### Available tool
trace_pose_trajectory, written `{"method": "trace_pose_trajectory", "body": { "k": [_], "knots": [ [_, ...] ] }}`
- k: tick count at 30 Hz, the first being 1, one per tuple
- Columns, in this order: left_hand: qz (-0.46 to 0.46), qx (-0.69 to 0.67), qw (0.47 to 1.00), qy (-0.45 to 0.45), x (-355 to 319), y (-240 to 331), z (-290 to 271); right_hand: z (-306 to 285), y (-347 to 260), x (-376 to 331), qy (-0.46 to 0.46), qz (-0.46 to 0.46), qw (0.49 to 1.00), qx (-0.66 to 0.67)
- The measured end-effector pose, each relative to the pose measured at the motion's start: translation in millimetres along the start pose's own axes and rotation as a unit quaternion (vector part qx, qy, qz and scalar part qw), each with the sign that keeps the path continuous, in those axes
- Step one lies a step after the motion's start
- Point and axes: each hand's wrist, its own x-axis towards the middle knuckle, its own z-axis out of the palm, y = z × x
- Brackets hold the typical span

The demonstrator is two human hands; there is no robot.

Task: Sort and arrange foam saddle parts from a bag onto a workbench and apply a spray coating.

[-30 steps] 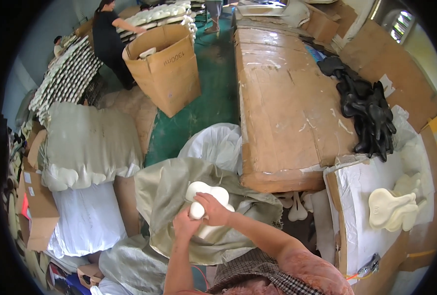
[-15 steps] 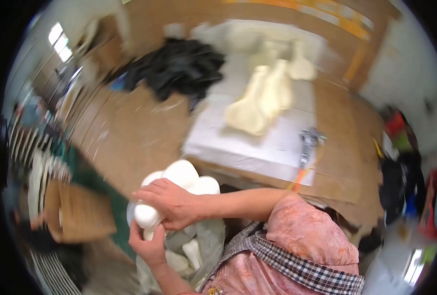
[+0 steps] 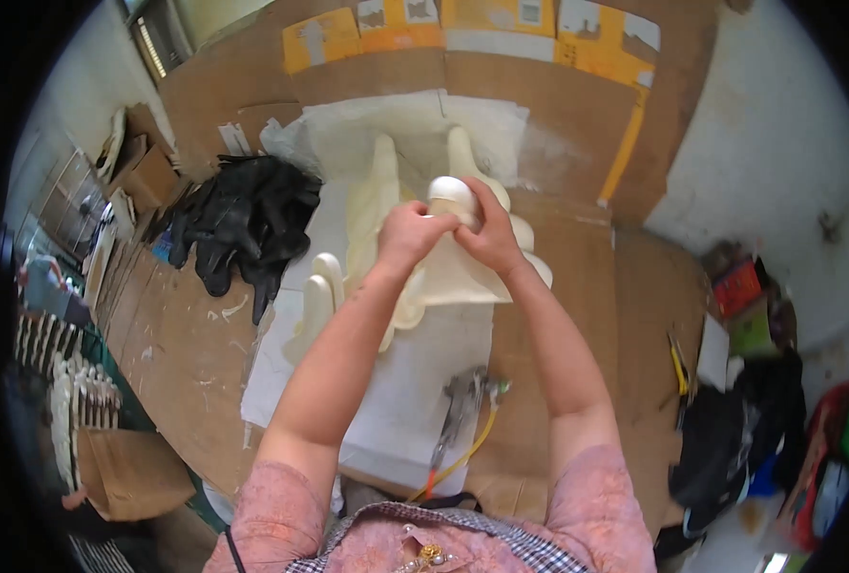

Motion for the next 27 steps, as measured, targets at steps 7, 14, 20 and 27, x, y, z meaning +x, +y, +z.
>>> {"method": "trace_pose_trajectory", "body": {
  "k": [7, 14, 20, 27],
  "knots": [
    [0.105, -0.085, 0.991, 0.003, 87.9, -43.3, 99.8, -77.3, 225.3, 36.3, 0.063, 0.254, 0.934, -0.243],
    [0.1, -0.182, 0.972, -0.108, -80.9, -144.9, 29.8, -93.8, 168.9, -18.3, 0.058, 0.136, 0.987, -0.058],
    [-0.146, -0.303, 0.937, -0.09, -298.8, -302.9, -85.8, 104.2, -41.2, -196.6, -0.123, 0.117, 0.985, -0.043],
    [-0.521, -0.123, 0.729, 0.426, -606.1, -594.2, -91.7, 385.1, -133.9, -388.4, -0.639, 0.254, 0.717, 0.114]
  ]
}}
